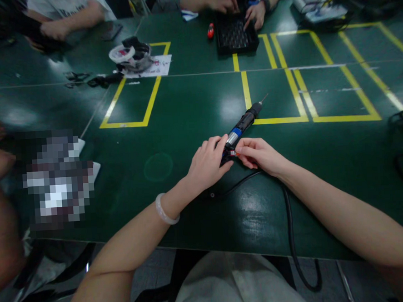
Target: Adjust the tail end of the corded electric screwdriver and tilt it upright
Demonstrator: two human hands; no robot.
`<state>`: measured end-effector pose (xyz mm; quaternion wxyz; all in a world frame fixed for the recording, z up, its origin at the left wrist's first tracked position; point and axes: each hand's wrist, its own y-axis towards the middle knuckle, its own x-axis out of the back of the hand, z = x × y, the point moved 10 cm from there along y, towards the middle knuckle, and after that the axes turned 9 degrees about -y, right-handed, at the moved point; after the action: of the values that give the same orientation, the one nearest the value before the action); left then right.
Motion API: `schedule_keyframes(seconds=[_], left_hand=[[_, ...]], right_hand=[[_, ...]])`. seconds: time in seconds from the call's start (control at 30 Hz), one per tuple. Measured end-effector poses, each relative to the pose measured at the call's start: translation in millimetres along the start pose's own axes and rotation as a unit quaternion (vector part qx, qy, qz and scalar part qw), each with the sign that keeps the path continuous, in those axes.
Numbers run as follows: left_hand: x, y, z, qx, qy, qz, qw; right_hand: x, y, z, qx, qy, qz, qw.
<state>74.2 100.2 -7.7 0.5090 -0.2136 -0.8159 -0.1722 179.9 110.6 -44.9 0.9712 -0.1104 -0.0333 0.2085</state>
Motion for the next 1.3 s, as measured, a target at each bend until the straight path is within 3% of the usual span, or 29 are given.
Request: schedule_keyframes(seconds=[0.33,0.47,0.57,0.7,0.83,0.93,1.03,1.3], left_hand=[[0.4,0,1,-0.007,-0.020,-0.008,1.000],[-0.2,-1,1,-0.005,-0.018,-0.003,1.000],[-0.8,-1,1,-0.002,-0.015,0.002,1.000],[-1.0,-1,2,-0.002,-0.014,0.001,1.000],[-0.7,-1,1,-0.005,-0.013,-0.001,1.000],[-1.1,-1,1,-0.004,-0.009,0.004,1.000],[-1.8,-1,1,-0.005,-0.007,0.008,1.000],[-1.7,-1,-4,0.000,0.052,-0.010,0.999]], right_hand=[[1,-2,4,0.040,-0.036,-0.019,0.998],[3,-7,16,0.121,-0.132,-0.046,0.983],[-1,-17,33,0.217,-0.277,-0.068,0.934],[-17,-29,43,0.300,-0.457,-0.066,0.835],[-29,-36,43,0.344,-0.557,-0.050,0.754],[-34,-40,46,0.365,-0.587,-0.045,0.721],[-35,-43,49,0.376,-0.591,-0.047,0.712],[-33,-43,49,0.367,-0.573,-0.059,0.730]])
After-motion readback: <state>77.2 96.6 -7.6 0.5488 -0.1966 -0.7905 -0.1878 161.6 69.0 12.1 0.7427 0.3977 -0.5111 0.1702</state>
